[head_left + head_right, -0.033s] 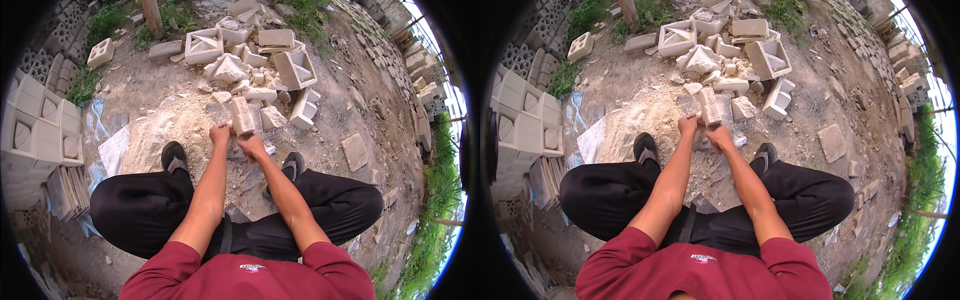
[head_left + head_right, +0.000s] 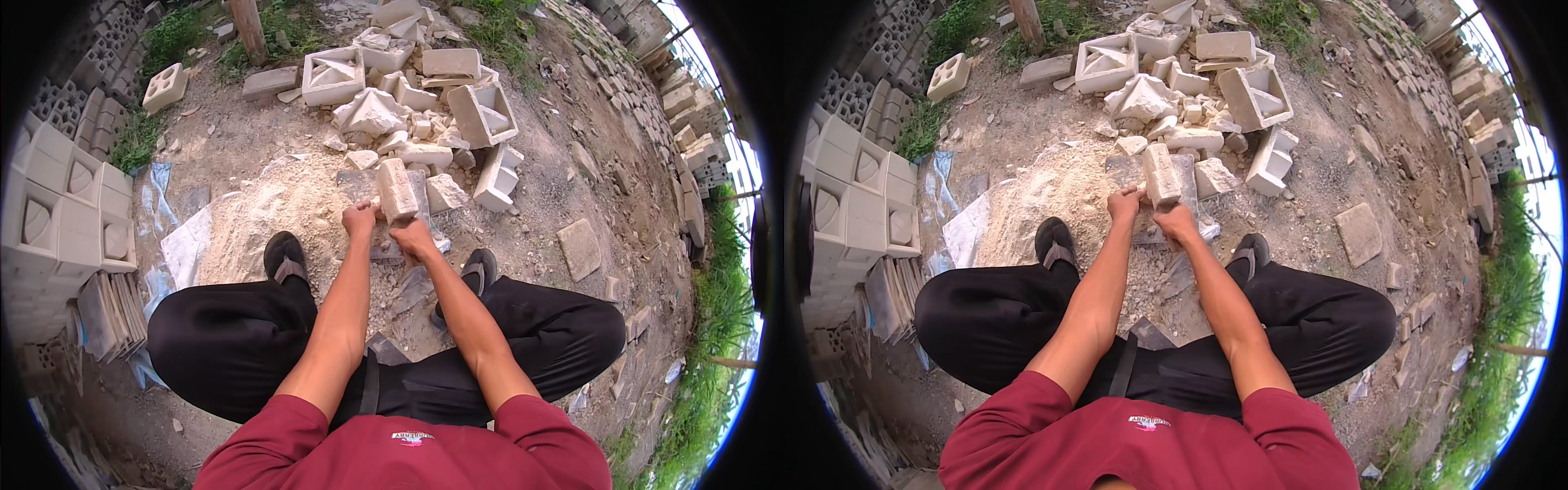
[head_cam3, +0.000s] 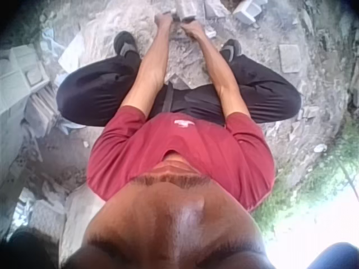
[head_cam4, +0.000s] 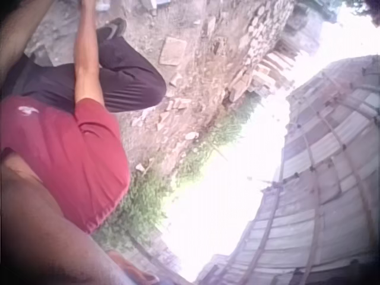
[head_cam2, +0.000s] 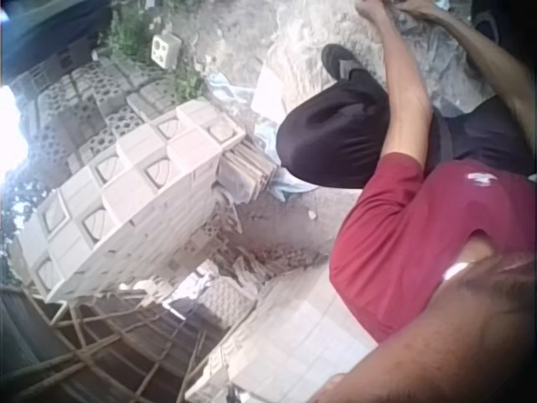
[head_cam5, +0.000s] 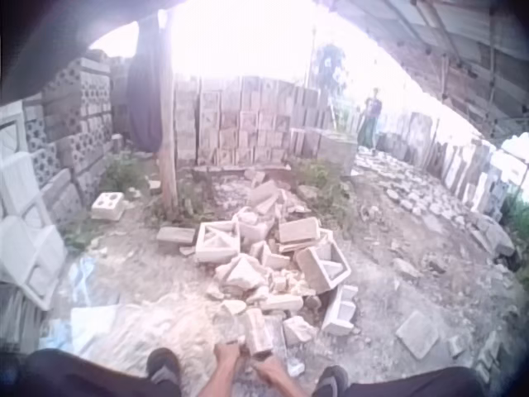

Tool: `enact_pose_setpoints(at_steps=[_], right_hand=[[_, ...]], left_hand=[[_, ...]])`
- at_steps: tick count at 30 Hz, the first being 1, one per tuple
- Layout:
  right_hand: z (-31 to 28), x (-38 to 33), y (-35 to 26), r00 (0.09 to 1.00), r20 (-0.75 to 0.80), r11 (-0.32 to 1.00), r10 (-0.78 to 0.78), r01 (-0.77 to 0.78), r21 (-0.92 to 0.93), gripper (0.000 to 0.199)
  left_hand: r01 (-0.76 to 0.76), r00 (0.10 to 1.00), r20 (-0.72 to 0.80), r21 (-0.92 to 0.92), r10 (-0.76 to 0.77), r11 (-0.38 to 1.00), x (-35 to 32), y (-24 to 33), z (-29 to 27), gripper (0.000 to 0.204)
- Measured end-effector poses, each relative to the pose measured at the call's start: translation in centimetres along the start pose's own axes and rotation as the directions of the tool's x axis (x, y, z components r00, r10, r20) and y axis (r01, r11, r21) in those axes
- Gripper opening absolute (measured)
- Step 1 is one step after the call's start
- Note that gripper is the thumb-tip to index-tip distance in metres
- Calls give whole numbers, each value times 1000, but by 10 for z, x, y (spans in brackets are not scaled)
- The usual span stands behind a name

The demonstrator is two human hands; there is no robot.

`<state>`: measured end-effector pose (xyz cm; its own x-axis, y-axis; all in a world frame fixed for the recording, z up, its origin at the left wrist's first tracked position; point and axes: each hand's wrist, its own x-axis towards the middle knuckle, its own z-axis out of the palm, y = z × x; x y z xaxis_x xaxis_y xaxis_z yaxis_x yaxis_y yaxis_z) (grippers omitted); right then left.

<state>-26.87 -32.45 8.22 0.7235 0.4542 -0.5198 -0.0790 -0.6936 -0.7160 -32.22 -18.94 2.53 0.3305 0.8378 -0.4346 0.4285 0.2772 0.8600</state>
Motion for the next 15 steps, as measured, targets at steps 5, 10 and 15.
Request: enact_pose_setpoints(at_steps=[5, 10, 15], right_hand=[[-20, 2, -28, 988, -95, 982, -120, 132, 135, 40], [-3, 1, -19, 960, -185, 966, -212, 235, 111, 45], [0, 11, 9, 994, -64, 983, -91, 79, -168, 43]], left_hand=[[-22, 1000, 20, 31, 21, 999, 0, -7, -2, 37], [30, 999, 17, -35, -29, 999, 3, -11, -1, 35], [47, 999, -1, 7, -47, 999, 0, 1, -2, 36]])
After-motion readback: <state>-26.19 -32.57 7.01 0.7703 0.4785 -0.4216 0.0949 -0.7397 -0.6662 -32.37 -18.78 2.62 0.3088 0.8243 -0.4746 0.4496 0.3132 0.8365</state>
